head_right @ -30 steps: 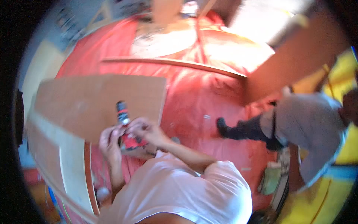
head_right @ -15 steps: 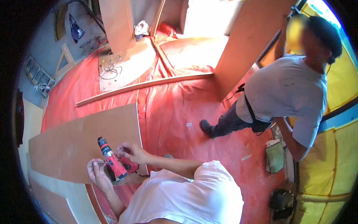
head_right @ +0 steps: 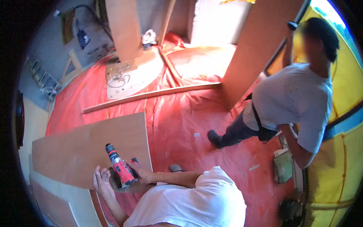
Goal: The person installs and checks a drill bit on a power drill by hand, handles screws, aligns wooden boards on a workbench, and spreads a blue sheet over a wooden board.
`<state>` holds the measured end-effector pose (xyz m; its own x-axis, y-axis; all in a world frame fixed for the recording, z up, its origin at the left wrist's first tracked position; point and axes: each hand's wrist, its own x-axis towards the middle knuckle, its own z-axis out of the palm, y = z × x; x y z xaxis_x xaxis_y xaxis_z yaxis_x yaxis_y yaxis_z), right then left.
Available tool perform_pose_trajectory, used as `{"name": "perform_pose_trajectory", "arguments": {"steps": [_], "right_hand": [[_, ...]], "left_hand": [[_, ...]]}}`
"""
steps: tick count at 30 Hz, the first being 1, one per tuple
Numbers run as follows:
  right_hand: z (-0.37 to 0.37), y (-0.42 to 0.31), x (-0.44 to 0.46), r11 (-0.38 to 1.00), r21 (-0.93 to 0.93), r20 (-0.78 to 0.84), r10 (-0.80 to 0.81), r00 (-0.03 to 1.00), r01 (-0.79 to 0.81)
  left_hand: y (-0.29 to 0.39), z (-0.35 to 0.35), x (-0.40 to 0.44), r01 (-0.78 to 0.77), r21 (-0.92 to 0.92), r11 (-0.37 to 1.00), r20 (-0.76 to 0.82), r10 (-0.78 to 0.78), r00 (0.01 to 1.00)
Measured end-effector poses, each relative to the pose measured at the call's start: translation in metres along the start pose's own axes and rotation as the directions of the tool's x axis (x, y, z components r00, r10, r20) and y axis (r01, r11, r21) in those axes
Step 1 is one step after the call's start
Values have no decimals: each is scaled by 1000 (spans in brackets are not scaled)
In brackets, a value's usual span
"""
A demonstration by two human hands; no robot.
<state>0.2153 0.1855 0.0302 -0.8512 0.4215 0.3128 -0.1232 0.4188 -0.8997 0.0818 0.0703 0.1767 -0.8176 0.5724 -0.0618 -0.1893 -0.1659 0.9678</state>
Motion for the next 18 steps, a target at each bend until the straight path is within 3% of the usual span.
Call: {"name": "perform_pose_trajectory", "arguments": {"steps": [1,3,5,6,7,10,12,13,14,16,17,18], "right_hand": [[7,-4,2,999,-30,-18,28,999,-29],[9,-17,10,982,182,-32,-42,999,47],[20,-9,7,977,125,-23,177,984,-173],[34,8,14,839,531,12,129,992,-116],[31,9,12,859,493,11,153,988,-139],[25,10,9,900,415,-78,181,980,-133],[18,17,14,917,379,-110,173,979,-120],[-6,-13,18,937,313,-17,170,985,-157],[-7,10,17,942,244,46,227,973,-231],[-56,-80,54,970,-217,185,148,972,-107],[-72,-61,57,906,-356,261,-142,955,232],[-82,-34,50,961,-223,237,-108,966,162]], "left_hand": [[5,7,-5,26,-63,998,-2,-27,1000],[4,8,-9,-60,-156,986,108,78,991],[8,17,-12,-36,-12,999,-23,36,999],[9,18,-13,-40,35,999,-33,41,999],[2,9,-12,-72,65,995,-24,74,997],[7,-3,-16,22,152,988,-196,9,981],[11,-21,-19,-12,180,984,-185,46,982],[11,-33,-21,-30,228,973,-163,69,984],[12,-41,-21,-33,158,987,-190,63,980],[19,-48,-18,-50,18,999,-236,53,970],[25,-51,-12,-86,-136,987,-215,55,975],[32,-53,-6,-125,-285,950,-189,72,979]]}}
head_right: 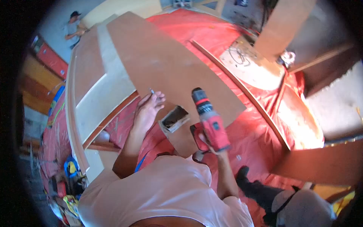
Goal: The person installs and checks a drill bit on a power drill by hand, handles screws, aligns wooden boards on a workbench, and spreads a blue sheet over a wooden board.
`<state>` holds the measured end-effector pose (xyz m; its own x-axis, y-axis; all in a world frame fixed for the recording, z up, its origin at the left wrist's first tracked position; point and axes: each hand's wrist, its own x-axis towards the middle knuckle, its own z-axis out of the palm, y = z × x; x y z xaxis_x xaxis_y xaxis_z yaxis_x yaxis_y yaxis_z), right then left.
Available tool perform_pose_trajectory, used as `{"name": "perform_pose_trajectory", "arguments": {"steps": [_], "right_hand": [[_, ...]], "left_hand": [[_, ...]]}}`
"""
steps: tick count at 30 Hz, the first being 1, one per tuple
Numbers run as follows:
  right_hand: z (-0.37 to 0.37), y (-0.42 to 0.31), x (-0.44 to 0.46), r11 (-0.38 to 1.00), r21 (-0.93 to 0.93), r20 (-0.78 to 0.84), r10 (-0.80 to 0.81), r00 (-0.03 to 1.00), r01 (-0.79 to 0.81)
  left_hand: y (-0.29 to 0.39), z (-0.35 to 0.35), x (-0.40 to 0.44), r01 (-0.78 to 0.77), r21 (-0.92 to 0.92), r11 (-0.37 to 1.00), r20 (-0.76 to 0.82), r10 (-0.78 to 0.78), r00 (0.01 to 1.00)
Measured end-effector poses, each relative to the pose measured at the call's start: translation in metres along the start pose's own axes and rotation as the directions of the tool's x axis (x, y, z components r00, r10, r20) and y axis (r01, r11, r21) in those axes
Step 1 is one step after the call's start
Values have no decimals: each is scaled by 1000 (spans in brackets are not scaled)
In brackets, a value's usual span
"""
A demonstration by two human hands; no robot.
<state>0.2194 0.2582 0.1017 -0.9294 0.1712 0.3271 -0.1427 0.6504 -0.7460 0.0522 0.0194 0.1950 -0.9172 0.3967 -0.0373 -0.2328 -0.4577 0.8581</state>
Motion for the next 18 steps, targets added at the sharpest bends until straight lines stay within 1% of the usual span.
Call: {"name": "perform_pose_trajectory", "arguments": {"steps": [1,2,3,4,5,7,8,11,12,14,15,17,18], "right_hand": [[-2,26,-12,987,155,-17,39,999,-36],[-13,-1,-1,930,363,30,40,999,-48],[-25,-28,11,823,562,76,41,996,-77],[-37,-56,23,682,722,123,42,992,-118],[-45,-70,24,525,849,73,2,997,-63],[-50,-79,26,418,908,0,1,1000,-1],[-54,-82,26,403,915,-3,-26,1000,13],[-58,-82,22,397,917,16,-121,992,34],[-54,-78,20,385,920,-51,-76,996,77],[-54,-65,15,390,919,-6,-124,992,54],[-55,-69,18,393,919,16,-145,989,42],[-54,-85,14,371,928,-36,15,999,28],[-55,-93,14,359,933,-60,96,994,21]], "left_hand": [[7,4,4,-13,-153,988,37,18,999],[13,9,8,-31,-196,980,56,42,998],[19,15,10,-44,-237,970,80,65,995],[26,21,12,-35,-253,967,102,63,993],[33,30,10,-46,-264,963,117,80,990],[44,44,10,-56,-290,955,158,105,982],[47,47,10,-65,-331,941,182,131,975],[54,60,8,-120,-291,949,212,186,959],[53,61,8,-120,-286,951,222,187,957],[53,64,8,-118,-272,955,246,187,951],[52,65,8,-134,-251,959,250,198,948],[49,65,7,-164,-208,964,263,217,940],[49,66,6,-197,-153,968,258,232,938]]}}
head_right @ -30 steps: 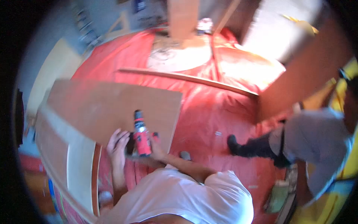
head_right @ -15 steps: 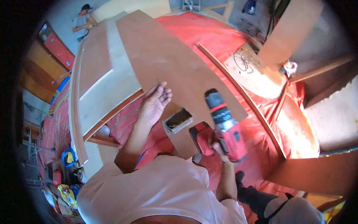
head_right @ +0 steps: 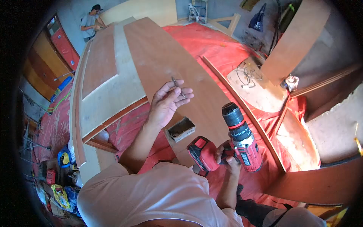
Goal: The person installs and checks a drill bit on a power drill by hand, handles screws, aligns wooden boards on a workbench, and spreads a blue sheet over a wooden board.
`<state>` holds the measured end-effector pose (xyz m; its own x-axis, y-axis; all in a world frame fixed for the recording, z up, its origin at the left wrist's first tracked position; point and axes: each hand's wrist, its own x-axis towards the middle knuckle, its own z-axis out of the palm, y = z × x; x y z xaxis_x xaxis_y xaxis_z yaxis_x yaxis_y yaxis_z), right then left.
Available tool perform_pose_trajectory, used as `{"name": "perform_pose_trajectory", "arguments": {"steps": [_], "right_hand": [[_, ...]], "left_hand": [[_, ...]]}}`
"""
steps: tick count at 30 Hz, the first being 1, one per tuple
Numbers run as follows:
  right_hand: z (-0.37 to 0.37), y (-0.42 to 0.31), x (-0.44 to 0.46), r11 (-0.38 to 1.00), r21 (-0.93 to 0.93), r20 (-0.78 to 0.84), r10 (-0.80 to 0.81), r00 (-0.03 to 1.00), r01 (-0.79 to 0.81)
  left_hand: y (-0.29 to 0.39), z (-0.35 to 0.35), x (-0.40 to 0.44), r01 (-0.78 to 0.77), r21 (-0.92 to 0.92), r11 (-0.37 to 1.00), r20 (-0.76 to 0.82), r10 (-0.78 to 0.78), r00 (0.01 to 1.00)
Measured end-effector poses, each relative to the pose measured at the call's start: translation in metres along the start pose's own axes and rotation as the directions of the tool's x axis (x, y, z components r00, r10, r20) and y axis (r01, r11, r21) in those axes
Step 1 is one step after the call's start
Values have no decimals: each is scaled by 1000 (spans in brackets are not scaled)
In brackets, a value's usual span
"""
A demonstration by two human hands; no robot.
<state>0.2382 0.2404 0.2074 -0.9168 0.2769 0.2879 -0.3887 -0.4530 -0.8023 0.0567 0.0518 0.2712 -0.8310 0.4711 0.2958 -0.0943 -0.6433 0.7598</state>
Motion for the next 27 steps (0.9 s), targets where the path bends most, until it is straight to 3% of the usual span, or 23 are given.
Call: {"name": "perform_pose_trajectory", "arguments": {"steps": [5,11,15,17,18,22,24,26,27], "right_hand": [[-5,1,1,997,52,93,56,994,-61],[-12,4,1,995,44,142,81,987,-88],[-59,24,-13,985,-105,191,157,969,-139],[-45,22,-11,976,-164,154,167,974,-142],[-37,21,-8,970,-199,130,165,978,-137],[-14,22,-3,896,-418,12,166,986,-146],[-52,41,19,842,-524,-1,150,989,-128],[-105,84,46,776,-626,-5,102,995,-83],[-75,78,52,797,-603,-76,-15,997,-34]], "left_hand": [[6,2,-4,-38,209,977,-50,50,998],[6,5,-7,-43,213,976,-93,64,994],[-7,5,-2,-84,259,962,-57,102,993],[-18,2,-5,-28,294,955,-65,50,997],[-26,1,-9,-72,342,937,-37,90,995],[-44,-14,-41,55,361,931,-113,-15,993],[-39,-15,-62,183,413,892,-203,-106,973],[-69,-47,-93,69,565,822,-172,36,984],[-74,-55,-109,110,651,751,-244,69,967]]}}
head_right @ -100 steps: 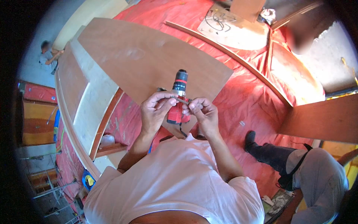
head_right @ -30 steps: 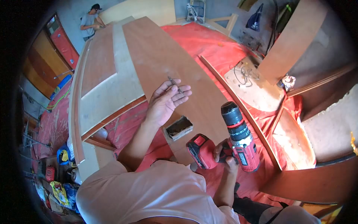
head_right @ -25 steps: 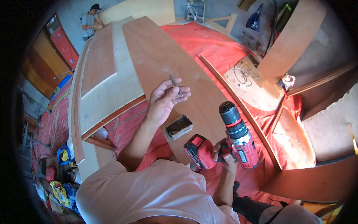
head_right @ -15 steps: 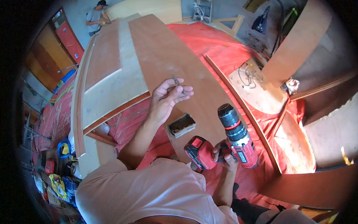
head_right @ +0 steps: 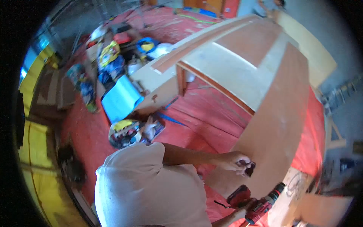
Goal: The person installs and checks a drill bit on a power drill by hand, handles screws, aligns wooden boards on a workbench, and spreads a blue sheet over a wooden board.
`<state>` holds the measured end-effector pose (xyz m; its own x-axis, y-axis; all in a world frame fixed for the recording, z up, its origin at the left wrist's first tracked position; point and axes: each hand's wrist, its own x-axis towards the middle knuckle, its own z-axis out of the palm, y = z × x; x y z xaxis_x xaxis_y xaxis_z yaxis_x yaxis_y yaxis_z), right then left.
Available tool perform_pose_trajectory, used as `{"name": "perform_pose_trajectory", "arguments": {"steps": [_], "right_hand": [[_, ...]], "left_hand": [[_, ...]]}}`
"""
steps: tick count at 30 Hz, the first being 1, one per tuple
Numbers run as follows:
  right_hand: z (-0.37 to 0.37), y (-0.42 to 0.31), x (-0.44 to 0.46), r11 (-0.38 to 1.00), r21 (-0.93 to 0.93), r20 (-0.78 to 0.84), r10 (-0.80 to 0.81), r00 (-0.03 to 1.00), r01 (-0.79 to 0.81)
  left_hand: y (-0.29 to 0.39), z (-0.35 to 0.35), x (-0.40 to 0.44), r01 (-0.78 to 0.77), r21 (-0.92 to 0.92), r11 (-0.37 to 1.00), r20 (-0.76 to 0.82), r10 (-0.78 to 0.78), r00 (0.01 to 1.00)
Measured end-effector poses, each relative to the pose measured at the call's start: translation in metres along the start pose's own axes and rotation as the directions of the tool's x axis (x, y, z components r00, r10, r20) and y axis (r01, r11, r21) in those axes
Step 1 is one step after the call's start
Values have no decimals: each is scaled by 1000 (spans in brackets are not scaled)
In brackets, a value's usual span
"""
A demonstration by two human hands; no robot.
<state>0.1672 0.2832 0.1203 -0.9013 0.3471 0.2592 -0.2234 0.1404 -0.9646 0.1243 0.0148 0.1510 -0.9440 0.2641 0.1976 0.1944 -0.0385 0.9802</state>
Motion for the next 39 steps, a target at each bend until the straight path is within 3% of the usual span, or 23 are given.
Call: {"name": "perform_pose_trajectory", "arguments": {"steps": [1,2,3,4,7,10,13,16,19,22,25,28,29,31,33,35,39], "right_hand": [[23,-26,4,998,22,-127,-50,991,53],[7,36,23,884,-206,-64,-440,896,420],[9,21,23,945,-222,-15,-251,968,241],[15,16,27,937,-272,-21,-232,972,218],[31,21,34,882,-387,-30,-304,952,269],[42,21,37,858,-419,-9,-332,943,298],[52,19,35,827,-457,6,-366,930,329],[69,9,27,790,-485,4,-426,905,374],[97,-2,13,754,-505,21,-477,879,421],[134,-13,-12,719,-485,100,-519,849,498],[182,-22,-43,722,-401,258,-501,826,564],[226,-30,-83,750,-302,459,-427,779,589],[240,-32,-98,767,-259,542,-387,746,587],[266,-36,-125,806,-163,702,-310,641,568],[288,-41,-151,840,-73,838,-240,490,537],[308,-45,-173,868,29,939,-194,285,496],[335,-52,-201,900,181,980,-131,-149,396]], "left_hand": [[-6,-6,-14,32,114,993,-77,-23,997],[-14,-13,-34,132,16,991,-136,-128,982],[-16,-18,-53,222,-94,971,-178,-235,956],[-19,-21,-69,297,-211,931,-201,-339,919],[-60,-34,-108,259,321,911,-353,-138,925],[-53,-44,-135,280,234,931,-401,-170,900],[-38,-52,-140,441,53,896,-432,-377,819],[-31,-71,-141,427,100,899,-362,-367,857],[-69,-86,-137,241,232,943,-395,-135,909],[-92,-113,-143,266,238,934,-404,-154,902],[-112,-152,-167,270,389,881,-498,-46,866],[-103,-187,-213,431,27,902,-511,-358,781],[-110,-195,-224,384,228,895,-526,-218,822],[-133,-207,-250,303,600,741,-494,45,868],[-143,-213,-256,242,636,732,-321,-35,947],[-124,-219,-268,272,570,775,-241,-158,957],[-51,-201,-300,416,250,875,-374,-309,874]]}}
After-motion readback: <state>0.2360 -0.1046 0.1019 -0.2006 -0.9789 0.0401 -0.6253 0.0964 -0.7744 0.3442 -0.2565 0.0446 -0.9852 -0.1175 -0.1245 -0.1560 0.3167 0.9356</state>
